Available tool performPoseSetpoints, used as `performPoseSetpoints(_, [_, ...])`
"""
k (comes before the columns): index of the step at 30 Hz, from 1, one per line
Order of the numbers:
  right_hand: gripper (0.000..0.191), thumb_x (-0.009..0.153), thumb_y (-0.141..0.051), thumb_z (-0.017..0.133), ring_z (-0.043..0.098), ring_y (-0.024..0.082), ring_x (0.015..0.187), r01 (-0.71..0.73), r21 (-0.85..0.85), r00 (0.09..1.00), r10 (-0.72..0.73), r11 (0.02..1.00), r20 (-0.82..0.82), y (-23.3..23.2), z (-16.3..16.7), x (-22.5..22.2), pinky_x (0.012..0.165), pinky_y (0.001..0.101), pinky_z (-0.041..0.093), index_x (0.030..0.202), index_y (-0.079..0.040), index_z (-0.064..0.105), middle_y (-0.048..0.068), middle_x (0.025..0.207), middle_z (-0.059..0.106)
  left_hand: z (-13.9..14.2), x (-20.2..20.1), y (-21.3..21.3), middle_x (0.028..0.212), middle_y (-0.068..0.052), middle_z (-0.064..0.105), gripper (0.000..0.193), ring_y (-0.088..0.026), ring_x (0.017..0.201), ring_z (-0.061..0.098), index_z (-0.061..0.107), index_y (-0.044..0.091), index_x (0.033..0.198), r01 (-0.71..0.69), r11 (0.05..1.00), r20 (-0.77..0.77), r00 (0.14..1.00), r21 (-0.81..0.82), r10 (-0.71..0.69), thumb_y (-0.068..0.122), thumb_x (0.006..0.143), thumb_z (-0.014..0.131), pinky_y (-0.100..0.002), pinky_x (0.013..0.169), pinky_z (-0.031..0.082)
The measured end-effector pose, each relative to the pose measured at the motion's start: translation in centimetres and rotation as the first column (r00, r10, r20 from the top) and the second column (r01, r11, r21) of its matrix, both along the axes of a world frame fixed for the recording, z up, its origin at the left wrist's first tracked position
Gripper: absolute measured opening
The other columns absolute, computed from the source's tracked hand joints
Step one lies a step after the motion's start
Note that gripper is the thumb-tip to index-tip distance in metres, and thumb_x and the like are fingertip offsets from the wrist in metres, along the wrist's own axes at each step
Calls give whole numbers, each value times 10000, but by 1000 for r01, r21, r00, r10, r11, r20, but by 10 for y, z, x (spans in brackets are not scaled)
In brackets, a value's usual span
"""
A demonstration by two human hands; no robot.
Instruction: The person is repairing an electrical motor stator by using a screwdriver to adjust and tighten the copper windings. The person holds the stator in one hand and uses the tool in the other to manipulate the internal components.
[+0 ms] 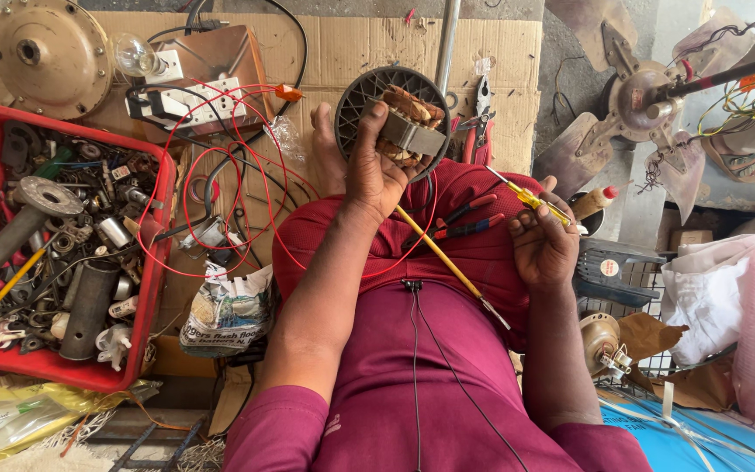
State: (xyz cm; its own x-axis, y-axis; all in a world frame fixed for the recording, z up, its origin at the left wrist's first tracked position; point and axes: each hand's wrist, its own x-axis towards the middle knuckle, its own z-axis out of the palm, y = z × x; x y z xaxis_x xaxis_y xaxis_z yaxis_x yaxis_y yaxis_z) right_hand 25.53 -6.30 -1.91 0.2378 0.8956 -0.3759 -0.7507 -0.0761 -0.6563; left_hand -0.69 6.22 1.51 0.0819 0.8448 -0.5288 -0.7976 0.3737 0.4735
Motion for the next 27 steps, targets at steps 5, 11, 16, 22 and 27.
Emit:
performPoseSetpoints(5, [252,1010,-35,676,674,192,912,-3,17,1000,3,1000,-7,0,0,1,868,386,586,1260,-56,649,66,1013,696,-13,4,3,1372,-110,500,1023,-328,1214,591,269,247,1488,55,998,62,996,21,-56,475,690,869,-589,868,582])
performPoseSetpoints(11, [273,1001,-18,669,680,198,920,-3,25,1000,4,1000,-21,0,0,1,877,392,591,1271,-46,636,72,1028,698,-37,5,2,1381,-165,510,990,-309,1264,567,375,87,1500,116,990,65,991,77,-121,529,742,835,-541,1002,553])
performPoseSetpoints(16, [274,999,-11,671,687,202,928,-6,25,1000,7,1000,-29,0,0,1,881,398,595,1268,-44,634,81,1029,699,-34,4,0,1378,-176,508,971,-305,1281,558,390,67,1483,140,986,42,989,87,-144,528,745,822,-533,1017,547])
performPoseSetpoints(22, [278,997,-4,668,689,204,935,-8,26,999,8,1000,-32,0,0,2,889,399,594,1270,-43,629,84,1035,702,-30,4,0,1382,-163,523,945,-304,1280,572,396,61,1481,136,986,56,988,99,-142,496,760,827,-543,1028,548])
performPoseSetpoints(27, [276,1004,-6,666,688,205,946,-20,51,999,22,998,-34,0,1,1,902,401,591,1275,-43,630,84,1026,697,-30,3,-1,1380,-170,525,928,-309,1273,582,402,54,1479,128,984,62,989,123,-137,483,774,826,-547,1030,550])
